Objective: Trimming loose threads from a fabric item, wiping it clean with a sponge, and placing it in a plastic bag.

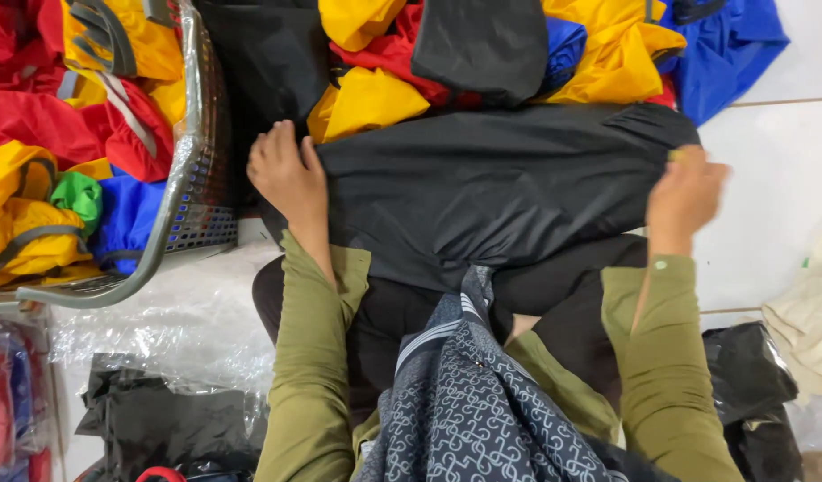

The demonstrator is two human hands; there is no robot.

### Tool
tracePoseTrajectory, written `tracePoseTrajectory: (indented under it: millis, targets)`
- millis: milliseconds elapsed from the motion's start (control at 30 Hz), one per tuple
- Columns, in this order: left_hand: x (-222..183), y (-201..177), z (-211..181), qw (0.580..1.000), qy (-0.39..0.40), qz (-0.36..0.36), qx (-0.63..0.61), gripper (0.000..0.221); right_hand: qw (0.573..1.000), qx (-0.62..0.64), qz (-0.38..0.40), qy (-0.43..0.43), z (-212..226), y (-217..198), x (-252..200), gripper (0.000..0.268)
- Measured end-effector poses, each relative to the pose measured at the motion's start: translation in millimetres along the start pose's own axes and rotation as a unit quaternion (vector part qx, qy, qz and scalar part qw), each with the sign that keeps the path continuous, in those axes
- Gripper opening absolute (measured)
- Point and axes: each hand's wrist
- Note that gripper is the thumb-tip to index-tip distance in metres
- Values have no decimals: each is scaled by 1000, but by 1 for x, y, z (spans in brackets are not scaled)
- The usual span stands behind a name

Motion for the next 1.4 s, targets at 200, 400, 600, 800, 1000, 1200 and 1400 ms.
tracePoseTrajectory:
  millis: [200,400,600,800,1000,1200,1400]
  targets:
    - [-43,3,-149,895,304,35,-323,53,954,262,-138,-47,108,-8,-49,31]
    - [-61,29,-136,903,275,250,-216,63,855,243,95,-448,188,2,-120,15]
    - [-53,38,-133,912,260,252,-191,60,990,-22,20,-140,35,32,-14,20]
    - [-51,56,-136,942,241,128,-195,40,966,126,-224,11,-25,51,3,32]
    - [-32,52,-147,960,221,31,-170,18,893,162,-159,-388,120,27,-78,16]
    - [-35,64,-141,969,211,9,-127,19,929,96,-84,-348,133,17,-60,24]
    - [-37,55,-148,963,215,52,-151,16,980,80,-176,54,-20,51,3,28]
Point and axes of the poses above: each hand's wrist, its own x-axis towards the middle knuckle, its own y-axis out of the palm, z = x × y, and after that the axes turned 4 degrees about y, right-handed
